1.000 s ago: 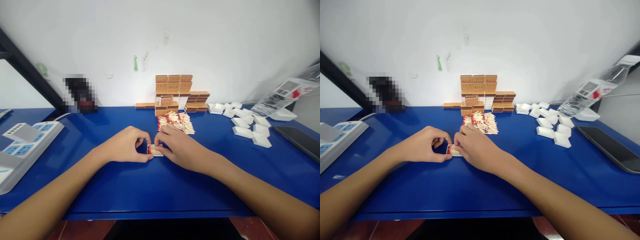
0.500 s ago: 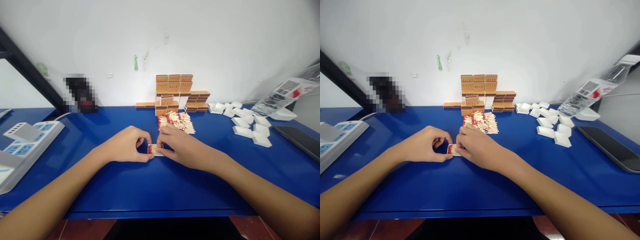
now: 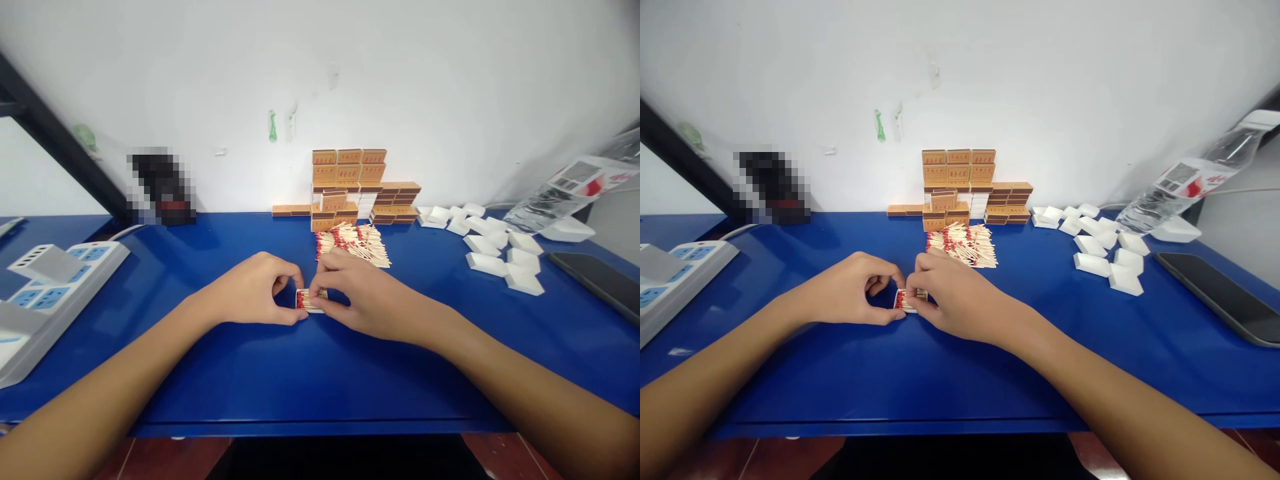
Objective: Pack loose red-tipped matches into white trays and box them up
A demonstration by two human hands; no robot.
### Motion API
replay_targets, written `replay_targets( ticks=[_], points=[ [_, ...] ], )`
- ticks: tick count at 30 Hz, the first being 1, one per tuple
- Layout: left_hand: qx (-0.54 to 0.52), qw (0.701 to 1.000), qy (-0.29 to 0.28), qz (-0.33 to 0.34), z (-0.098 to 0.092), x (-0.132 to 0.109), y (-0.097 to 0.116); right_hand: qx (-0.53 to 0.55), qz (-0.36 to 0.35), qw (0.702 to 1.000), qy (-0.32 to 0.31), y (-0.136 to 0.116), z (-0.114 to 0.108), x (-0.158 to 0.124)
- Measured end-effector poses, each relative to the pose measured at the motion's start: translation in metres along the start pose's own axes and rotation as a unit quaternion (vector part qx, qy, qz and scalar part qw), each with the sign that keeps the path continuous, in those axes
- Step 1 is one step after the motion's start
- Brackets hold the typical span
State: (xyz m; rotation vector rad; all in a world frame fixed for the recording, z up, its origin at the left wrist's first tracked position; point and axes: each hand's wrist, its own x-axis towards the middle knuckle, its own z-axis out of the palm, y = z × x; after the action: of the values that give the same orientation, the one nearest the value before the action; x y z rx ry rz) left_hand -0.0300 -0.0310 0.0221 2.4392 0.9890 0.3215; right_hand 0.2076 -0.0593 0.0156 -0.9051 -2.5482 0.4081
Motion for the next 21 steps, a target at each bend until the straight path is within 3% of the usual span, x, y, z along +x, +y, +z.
replay_targets(
  ticks=[21],
  points=[
    [0.005,1.000,0.004,0.007,-0.0001,0.0003,-0.0002,-0.004,0.027,1.000,-0.001,0.0037,0.0025,0.0020]
  ],
)
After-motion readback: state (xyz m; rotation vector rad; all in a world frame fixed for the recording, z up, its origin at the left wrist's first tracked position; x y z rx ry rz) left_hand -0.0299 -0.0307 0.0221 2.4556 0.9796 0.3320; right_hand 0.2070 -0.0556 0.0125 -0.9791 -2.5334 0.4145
